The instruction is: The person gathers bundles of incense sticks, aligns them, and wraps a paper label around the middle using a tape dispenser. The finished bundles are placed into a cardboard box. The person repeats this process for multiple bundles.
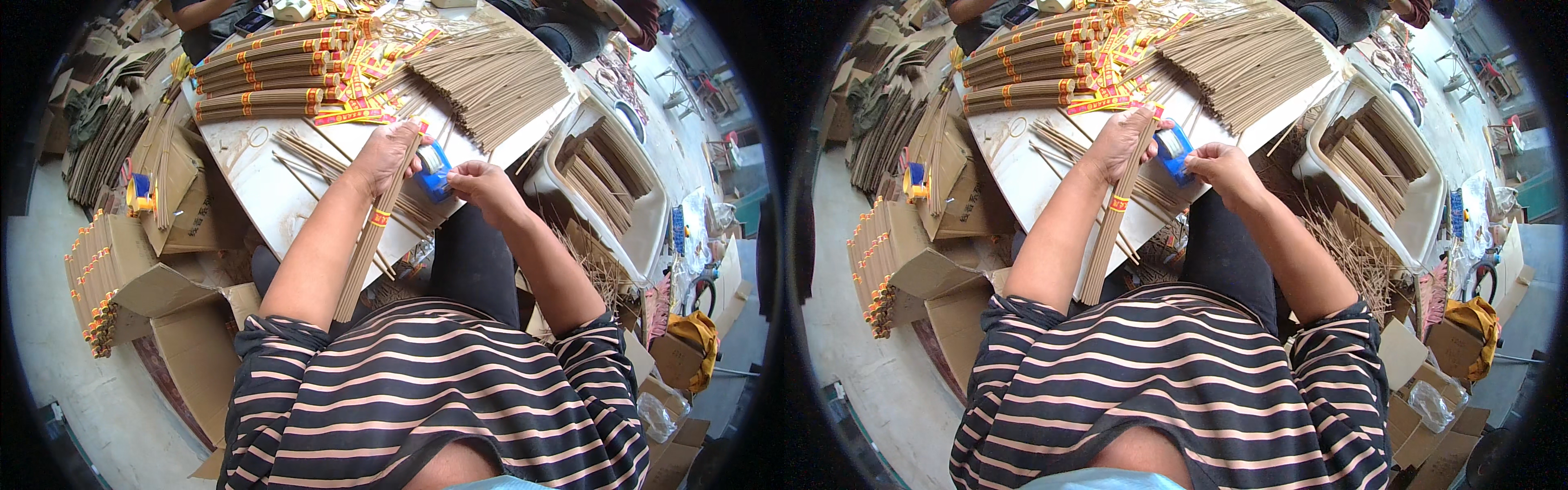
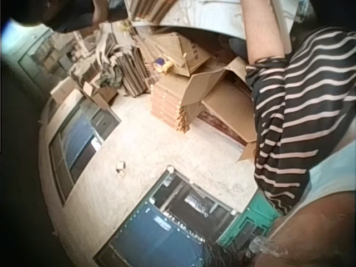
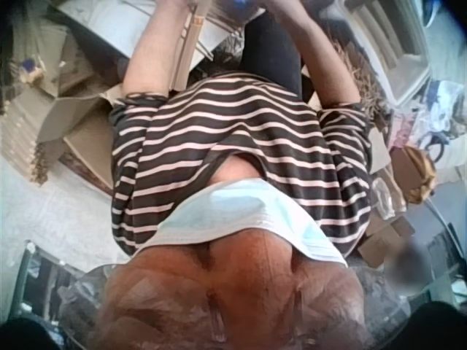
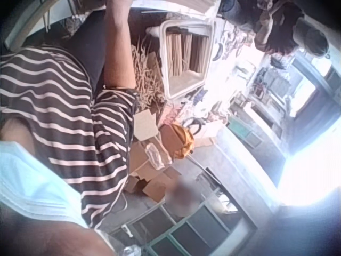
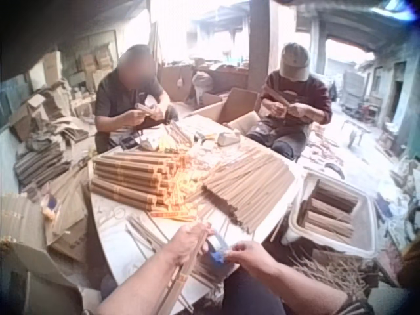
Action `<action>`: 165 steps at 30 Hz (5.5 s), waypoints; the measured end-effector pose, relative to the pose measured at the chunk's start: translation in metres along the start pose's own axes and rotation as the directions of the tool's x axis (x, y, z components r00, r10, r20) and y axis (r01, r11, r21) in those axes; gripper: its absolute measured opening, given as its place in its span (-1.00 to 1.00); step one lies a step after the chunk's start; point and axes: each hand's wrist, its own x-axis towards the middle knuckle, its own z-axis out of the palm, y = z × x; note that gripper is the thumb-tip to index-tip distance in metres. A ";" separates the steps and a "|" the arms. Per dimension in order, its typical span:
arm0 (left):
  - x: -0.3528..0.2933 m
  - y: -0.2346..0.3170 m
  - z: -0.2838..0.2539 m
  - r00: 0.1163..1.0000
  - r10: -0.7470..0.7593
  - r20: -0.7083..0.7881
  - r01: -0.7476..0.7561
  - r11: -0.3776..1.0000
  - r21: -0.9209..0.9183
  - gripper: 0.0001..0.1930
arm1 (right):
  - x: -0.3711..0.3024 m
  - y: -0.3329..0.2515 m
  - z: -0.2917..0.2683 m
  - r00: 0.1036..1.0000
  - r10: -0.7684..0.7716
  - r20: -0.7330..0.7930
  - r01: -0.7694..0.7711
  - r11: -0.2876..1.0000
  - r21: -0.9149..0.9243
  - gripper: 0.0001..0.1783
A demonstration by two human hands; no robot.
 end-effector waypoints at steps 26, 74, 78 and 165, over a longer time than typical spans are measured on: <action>0.009 -0.003 -0.003 1.000 0.011 -0.009 -0.010 0.998 0.055 -0.66 | -0.013 0.036 0.008 0.983 0.001 -0.185 -0.001 1.000 0.003 -0.88; -0.199 0.059 0.043 0.992 0.124 0.021 -0.124 0.936 0.330 -0.81 | -0.124 -0.103 0.066 0.777 -0.458 0.432 0.606 0.730 -0.316 -0.75; -0.201 0.060 0.046 0.990 0.137 0.028 -0.138 0.921 0.364 -0.83 | -0.127 -0.105 0.067 0.818 -0.425 0.389 0.564 0.724 -0.397 -0.70; -0.197 0.047 0.021 0.878 0.190 0.440 0.096 0.830 -0.550 -0.33 | -0.099 -0.091 0.086 0.527 -0.555 0.644 0.525 0.808 0.267 -0.66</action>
